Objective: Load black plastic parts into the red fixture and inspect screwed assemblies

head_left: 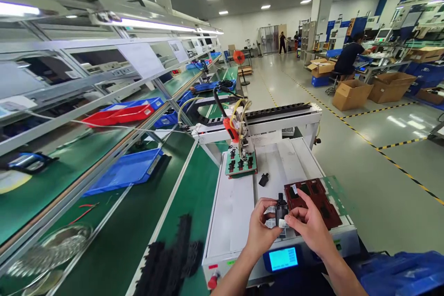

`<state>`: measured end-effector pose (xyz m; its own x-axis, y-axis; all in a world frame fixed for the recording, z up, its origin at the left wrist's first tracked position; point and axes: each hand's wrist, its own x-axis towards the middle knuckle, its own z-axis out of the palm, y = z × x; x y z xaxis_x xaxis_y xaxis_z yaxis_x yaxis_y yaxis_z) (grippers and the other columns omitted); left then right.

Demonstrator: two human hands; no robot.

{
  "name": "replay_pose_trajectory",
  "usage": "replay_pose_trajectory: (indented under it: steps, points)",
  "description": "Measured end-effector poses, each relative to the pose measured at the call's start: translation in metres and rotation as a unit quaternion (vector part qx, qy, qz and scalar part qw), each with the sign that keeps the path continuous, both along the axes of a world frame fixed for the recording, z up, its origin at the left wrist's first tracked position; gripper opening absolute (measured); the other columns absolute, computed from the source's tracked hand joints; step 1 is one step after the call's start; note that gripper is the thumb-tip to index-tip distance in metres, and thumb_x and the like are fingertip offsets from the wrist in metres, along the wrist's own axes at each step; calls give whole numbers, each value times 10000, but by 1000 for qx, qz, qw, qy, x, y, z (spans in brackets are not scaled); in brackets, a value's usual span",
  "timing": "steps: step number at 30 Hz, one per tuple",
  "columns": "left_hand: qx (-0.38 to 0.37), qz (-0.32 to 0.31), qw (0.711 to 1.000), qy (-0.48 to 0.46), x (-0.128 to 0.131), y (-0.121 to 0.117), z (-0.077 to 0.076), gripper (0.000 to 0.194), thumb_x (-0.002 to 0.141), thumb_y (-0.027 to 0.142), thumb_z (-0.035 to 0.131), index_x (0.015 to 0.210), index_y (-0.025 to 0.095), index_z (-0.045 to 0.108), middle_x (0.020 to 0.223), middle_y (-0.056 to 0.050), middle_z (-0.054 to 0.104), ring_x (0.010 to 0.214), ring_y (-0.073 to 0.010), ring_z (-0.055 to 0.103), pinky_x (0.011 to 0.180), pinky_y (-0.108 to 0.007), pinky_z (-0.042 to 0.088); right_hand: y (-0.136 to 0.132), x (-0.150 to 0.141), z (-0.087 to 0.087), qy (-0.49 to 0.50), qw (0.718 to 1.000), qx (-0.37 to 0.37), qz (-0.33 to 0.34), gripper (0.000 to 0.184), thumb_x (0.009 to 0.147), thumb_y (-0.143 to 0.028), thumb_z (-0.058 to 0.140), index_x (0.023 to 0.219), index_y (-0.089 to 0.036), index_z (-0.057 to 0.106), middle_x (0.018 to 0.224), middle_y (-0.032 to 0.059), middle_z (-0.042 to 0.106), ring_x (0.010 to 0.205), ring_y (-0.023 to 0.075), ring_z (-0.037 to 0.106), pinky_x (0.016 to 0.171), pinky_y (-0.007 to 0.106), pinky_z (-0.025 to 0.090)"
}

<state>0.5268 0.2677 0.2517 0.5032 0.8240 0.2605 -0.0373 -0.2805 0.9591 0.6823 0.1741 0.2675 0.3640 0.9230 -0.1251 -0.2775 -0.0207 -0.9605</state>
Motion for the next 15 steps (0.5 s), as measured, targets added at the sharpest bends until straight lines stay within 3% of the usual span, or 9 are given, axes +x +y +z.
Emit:
replay_pose_trajectory:
  steps: [4,15]
  points:
    - [12,3,1000,-8,-4,-6,9,508,650,51,739,1113,242,654,1159,-56,629,1084,-235,669,728,-277,612,-2,-4,3,-14,1000,5,8,1030,830,-476,858,1609,-214,238,781,-37,694,646,157,578,626,292,413]
    - [36,-7,999,-13,-11,-9,14,514,673,49,746,1136,253,652,1168,-57,624,1104,-232,664,732,-272,630,-5,-12,9,-58,998,2,-2,1025,854,-478,836,1614,-204,205,784,-30,706,610,144,523,615,289,393]
